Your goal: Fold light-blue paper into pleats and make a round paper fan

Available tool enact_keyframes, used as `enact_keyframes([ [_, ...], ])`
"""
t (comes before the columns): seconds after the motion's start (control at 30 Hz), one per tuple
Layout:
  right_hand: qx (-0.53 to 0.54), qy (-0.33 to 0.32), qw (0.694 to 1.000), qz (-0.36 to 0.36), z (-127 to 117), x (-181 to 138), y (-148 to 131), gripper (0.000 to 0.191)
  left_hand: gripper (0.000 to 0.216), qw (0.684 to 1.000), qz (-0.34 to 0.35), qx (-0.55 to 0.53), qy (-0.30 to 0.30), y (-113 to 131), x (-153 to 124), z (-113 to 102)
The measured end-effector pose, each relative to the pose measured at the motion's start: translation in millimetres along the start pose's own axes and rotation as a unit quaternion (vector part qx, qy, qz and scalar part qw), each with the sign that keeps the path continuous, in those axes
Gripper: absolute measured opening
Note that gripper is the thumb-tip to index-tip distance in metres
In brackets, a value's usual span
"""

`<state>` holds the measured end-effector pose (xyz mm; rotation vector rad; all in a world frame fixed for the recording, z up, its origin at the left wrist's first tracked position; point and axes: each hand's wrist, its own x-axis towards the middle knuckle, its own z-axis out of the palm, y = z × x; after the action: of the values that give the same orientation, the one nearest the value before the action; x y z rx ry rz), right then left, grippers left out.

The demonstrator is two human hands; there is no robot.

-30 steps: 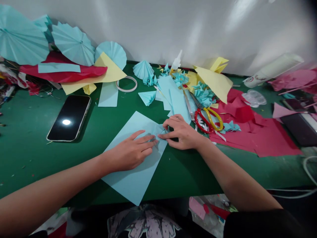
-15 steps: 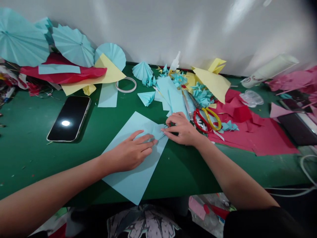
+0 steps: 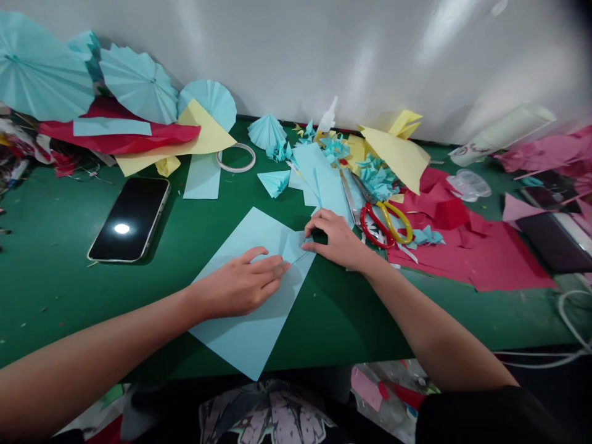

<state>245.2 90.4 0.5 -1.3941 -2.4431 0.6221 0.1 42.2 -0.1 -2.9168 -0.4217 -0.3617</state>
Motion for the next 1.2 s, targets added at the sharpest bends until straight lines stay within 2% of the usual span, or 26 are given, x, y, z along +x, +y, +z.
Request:
enact_keyframes([
  [0.1, 0.017, -0.004, 1.0, 0.005, -1.1, 1.1, 1.0, 0.013, 0.025, 1.0, 0.009, -0.015, 0.011, -1.8, 0.1, -1.7],
  [0.33, 0.038, -0.005, 0.999, 0.0, -2.6, 1.4, -5.3, 0.006, 0.023, 0.998, -0.016, -0.058, -0.016, 0.1, 2.6, -2.8],
  [0.47, 0.038, -0.008, 0.999, -0.012, -3.3, -0.1, -9.8, 0.001, 0.023, 1.0, -0.013, -0.025, 0.012, 3.1, 3.9, 0.9],
  [0.57, 0.032, -0.006, 0.999, -0.008, -4.3, -1.5, -14.9, 0.005, 0.022, 0.999, -0.009, 0.005, 0.041, 6.3, 5.3, 5.2],
  [0.63, 0.044, -0.008, 0.999, 0.01, -5.4, -2.2, -20.0, 0.009, 0.023, 0.999, -0.013, 0.009, 0.039, 9.3, 6.3, 7.1],
  [0.73, 0.068, -0.027, 0.995, 0.061, -7.1, -2.7, -29.1, 0.013, 0.024, 1.0, -0.027, 0.006, 0.004, 14.5, 8.0, 7.2],
  [0.9, 0.133, -0.048, 0.979, 0.147, -11.0, -1.6, -37.9, 0.018, 0.018, 0.998, -0.049, 0.01, -0.026, 20.3, 11.3, 3.4],
  [1.07, 0.209, -0.107, 0.951, 0.199, -15.9, 3.7, -40.9, 0.024, 0.017, 0.998, -0.044, -0.002, -0.038, 20.3, 12.9, 0.3],
  [1.2, 0.294, -0.127, 0.918, 0.236, -16.1, 12.0, -42.5, 0.017, 0.018, 0.998, -0.042, -0.009, -0.049, 19.4, 13.5, -2.6],
])
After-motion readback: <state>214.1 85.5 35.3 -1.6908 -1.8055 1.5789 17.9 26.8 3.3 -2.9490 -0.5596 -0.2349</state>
